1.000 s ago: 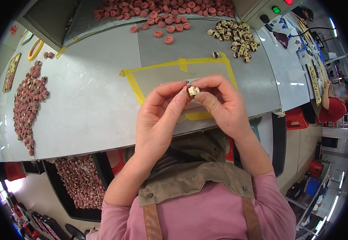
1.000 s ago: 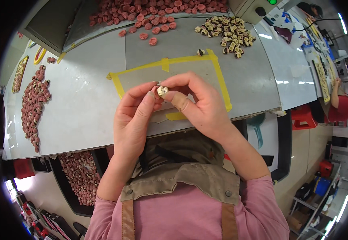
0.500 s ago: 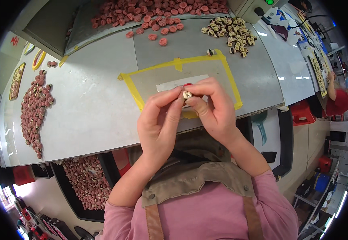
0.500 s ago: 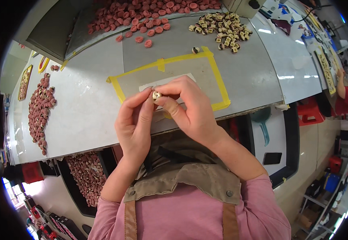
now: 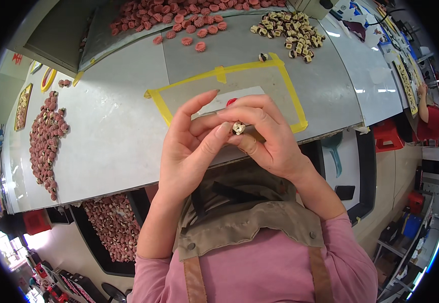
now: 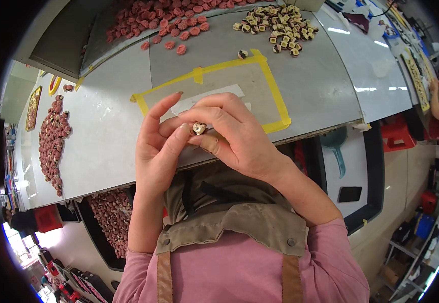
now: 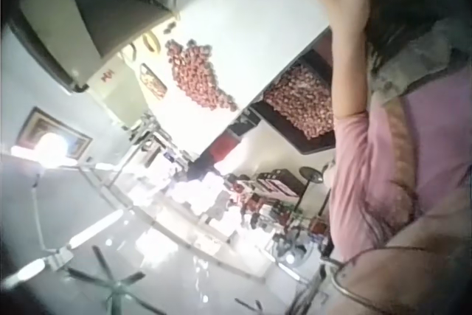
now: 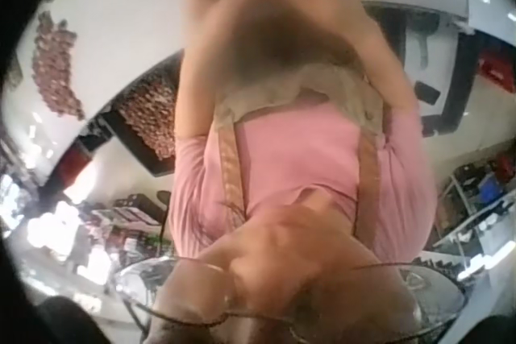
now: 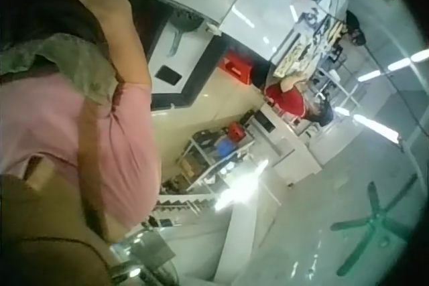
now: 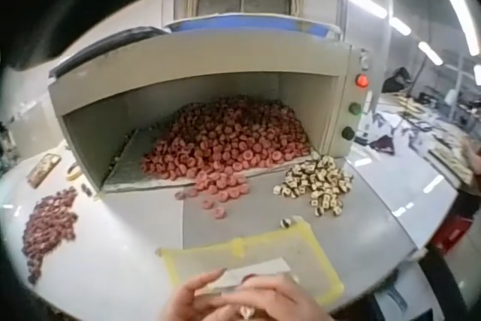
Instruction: The person assembles miniature figurine pieces by picking up head and hair components, dipping the heads into glue, pressing the parts together by hand, and refilling the glue dispenser from a squeeze bottle.
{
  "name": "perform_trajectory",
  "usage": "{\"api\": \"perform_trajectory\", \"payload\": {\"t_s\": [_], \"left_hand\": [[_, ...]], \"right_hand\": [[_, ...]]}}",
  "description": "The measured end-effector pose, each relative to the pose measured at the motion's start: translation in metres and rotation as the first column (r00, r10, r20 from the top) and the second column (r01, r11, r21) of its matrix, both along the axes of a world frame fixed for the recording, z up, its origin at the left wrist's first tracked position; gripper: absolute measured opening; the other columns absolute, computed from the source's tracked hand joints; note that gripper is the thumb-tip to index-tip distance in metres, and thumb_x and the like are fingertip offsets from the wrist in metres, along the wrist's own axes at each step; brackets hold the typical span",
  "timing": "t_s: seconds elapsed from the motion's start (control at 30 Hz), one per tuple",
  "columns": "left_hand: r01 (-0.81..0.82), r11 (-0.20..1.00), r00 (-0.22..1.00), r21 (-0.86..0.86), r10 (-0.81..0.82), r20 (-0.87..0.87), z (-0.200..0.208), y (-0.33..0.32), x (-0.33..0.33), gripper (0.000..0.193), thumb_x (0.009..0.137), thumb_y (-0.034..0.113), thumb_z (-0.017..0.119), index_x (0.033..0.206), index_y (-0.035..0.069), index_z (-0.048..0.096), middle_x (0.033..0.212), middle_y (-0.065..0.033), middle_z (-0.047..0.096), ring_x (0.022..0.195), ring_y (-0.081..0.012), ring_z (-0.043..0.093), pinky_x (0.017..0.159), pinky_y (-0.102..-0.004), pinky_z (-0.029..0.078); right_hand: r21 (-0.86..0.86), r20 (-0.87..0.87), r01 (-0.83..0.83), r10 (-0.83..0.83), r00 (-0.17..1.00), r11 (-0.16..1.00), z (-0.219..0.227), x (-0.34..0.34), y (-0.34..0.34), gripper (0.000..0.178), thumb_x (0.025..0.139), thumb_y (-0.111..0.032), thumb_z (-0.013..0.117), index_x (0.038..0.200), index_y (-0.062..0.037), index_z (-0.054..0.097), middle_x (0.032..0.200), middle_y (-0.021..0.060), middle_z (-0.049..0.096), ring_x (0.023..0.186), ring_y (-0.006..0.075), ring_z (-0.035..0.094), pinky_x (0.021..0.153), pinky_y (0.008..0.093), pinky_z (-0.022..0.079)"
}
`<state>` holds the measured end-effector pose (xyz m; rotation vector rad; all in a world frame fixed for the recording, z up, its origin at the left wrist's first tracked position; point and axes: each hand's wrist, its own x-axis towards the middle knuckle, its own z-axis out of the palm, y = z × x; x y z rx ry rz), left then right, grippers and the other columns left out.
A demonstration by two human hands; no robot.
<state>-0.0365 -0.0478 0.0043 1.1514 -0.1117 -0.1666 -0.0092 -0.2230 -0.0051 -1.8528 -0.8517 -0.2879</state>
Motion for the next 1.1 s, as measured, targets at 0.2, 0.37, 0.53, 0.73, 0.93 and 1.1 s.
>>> {"api": "perform_trajectory", "payload": {"t_s": [0.2,0.37,0.53,0.73,0.93,1.1], "left_hand": [[-0.110,0.991,0.987,0.074,0.100,0.129,-0.008,-0.014,-0.001,0.062,0.086,0.002,0.067,0.139,0.001,0.035,0.107,-0.0131,0.063,0.101,-0.0166,0.062,0.089,-0.0289,0.050],[-0.137,0.967,0.973,0.215,0.091,0.212,-0.018,-0.017,0.007,0.057,0.084,0.000,0.069,0.133,0.001,0.041,0.104,-0.0118,0.064,0.095,-0.0159,0.064,0.084,-0.0280,0.052],[-0.172,0.912,0.966,0.373,0.083,0.244,-0.009,-0.002,0.000,0.052,0.085,0.001,0.067,0.132,0.003,0.044,0.106,-0.0082,0.063,0.094,-0.0120,0.061,0.082,-0.0253,0.049],[-0.407,0.612,0.834,0.678,-0.054,0.549,-0.001,0.062,0.012,0.034,0.085,0.005,0.065,0.118,0.006,0.058,0.108,-0.0114,0.063,0.096,-0.0259,0.063,0.080,-0.0365,0.052],[-0.722,-0.376,0.669,0.581,-0.166,0.725,-0.012,0.237,0.058,0.017,0.085,0.018,0.058,0.099,0.010,0.064,0.101,-0.0073,0.064,0.110,-0.0248,0.055,0.098,-0.0410,0.039],[-0.623,-0.510,0.678,0.593,0.025,0.734,-0.016,0.316,0.028,0.014,0.086,0.021,0.062,0.096,0.012,0.066,0.105,-0.0038,0.066,0.111,-0.0233,0.056,0.098,-0.0399,0.038]], "right_hand": [[-0.010,-0.027,0.050,-0.050,0.998,0.999,-0.007,0.004,0.001,0.030,0.081,-0.004,0.069,0.110,-0.0041,0.060,0.108,0.0122,0.055,0.097,0.0259,0.057,0.080,0.0320,0.051],[-0.047,0.101,0.138,-0.133,0.986,0.989,-0.016,0.008,0.006,0.031,0.075,0.005,0.068,0.104,-0.0029,0.059,0.104,0.0122,0.055,0.092,0.0257,0.058,0.075,0.0320,0.051],[-0.138,0.118,0.148,-0.132,0.984,0.979,-0.006,0.004,0.016,0.039,0.071,0.002,0.070,0.108,-0.0044,0.059,0.106,0.0123,0.058,0.096,0.0306,0.058,0.081,0.0387,0.049],[-0.227,0.022,0.257,-0.259,0.966,0.939,0.005,-0.015,-0.002,0.037,0.089,-0.010,0.061,0.124,-0.0014,0.053,0.122,0.0137,0.055,0.109,0.0246,0.054,0.096,0.0345,0.041],[-0.192,-0.003,0.324,-0.330,0.944,0.926,0.000,-0.001,-0.027,0.032,0.095,-0.011,0.054,0.125,-0.0010,0.052,0.122,0.0112,0.053,0.103,0.0204,0.054,0.093,0.0330,0.042],[-0.245,-0.069,0.283,-0.308,0.949,0.927,-0.006,0.000,-0.023,0.028,0.092,-0.009,0.058,0.119,-0.0020,0.054,0.117,0.0125,0.054,0.099,0.0237,0.055,0.089,0.0334,0.045]]}}
